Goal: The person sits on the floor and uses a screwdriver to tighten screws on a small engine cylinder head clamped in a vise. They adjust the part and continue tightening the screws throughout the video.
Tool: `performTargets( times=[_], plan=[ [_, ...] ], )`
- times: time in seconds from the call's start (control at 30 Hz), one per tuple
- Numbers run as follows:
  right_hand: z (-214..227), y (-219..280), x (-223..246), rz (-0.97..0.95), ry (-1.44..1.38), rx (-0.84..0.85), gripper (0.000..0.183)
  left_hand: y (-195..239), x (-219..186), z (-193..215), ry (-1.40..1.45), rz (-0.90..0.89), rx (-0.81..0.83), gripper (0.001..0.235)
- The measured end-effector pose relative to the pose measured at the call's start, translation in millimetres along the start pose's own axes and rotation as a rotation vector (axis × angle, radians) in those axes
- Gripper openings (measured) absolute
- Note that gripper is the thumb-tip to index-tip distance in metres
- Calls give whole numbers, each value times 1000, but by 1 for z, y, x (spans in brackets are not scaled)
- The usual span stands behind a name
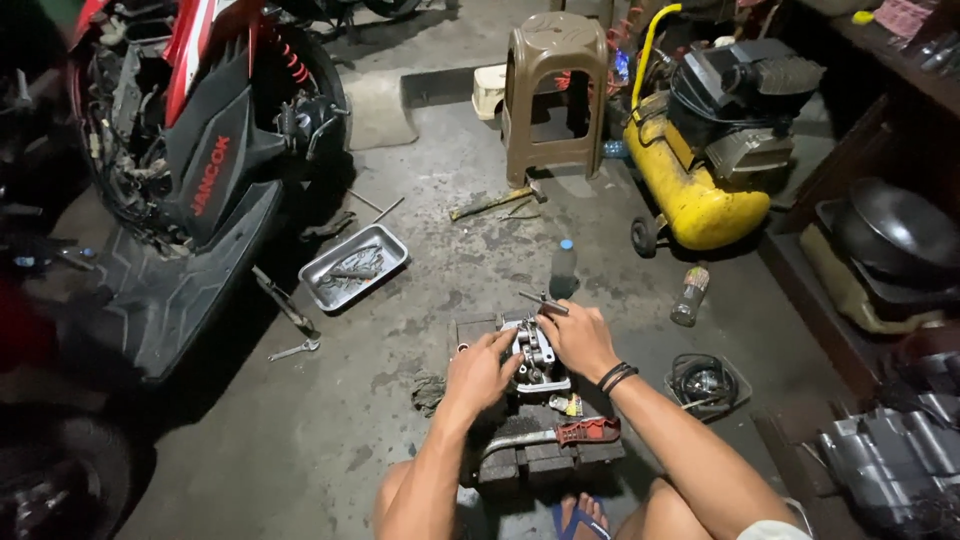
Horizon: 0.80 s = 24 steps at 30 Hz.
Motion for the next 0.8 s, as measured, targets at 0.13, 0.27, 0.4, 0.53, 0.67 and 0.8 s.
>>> performTargets(
  times=[0.13, 0.27, 0.4, 0.53, 0.67, 0.8],
  plan=[
    [0, -1, 0, 13, 32, -6, 33, -2, 3, -1, 20, 2, -4, 48],
    [-3, -2, -3, 51, 64, -22, 32, 0, 3, 4, 35, -8, -14, 48],
    [-4, 0, -3, 42, 58, -16, 33, -4, 7, -7, 33, -14, -30, 48],
    [-5, 0, -3, 23, 56, -9, 31, -6, 5, -6, 34, -16, -68, 48],
    [0, 3, 3, 7, 52, -18, 32, -5, 2, 0, 77, -1, -108, 58],
    [6, -2, 0, 22, 40, -138, 29, -6, 7, -13, 13, -35, -35, 49]
  ],
)
Point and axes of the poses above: each hand's wrist, its own y-axis away from the middle knuckle, its own z-axis out of the back of the hand, x = y × z, the point moved 3 cm from there along -y, towards the middle knuckle, and after that the axes turned 15 degrees about -y, right-handed, at the moved point
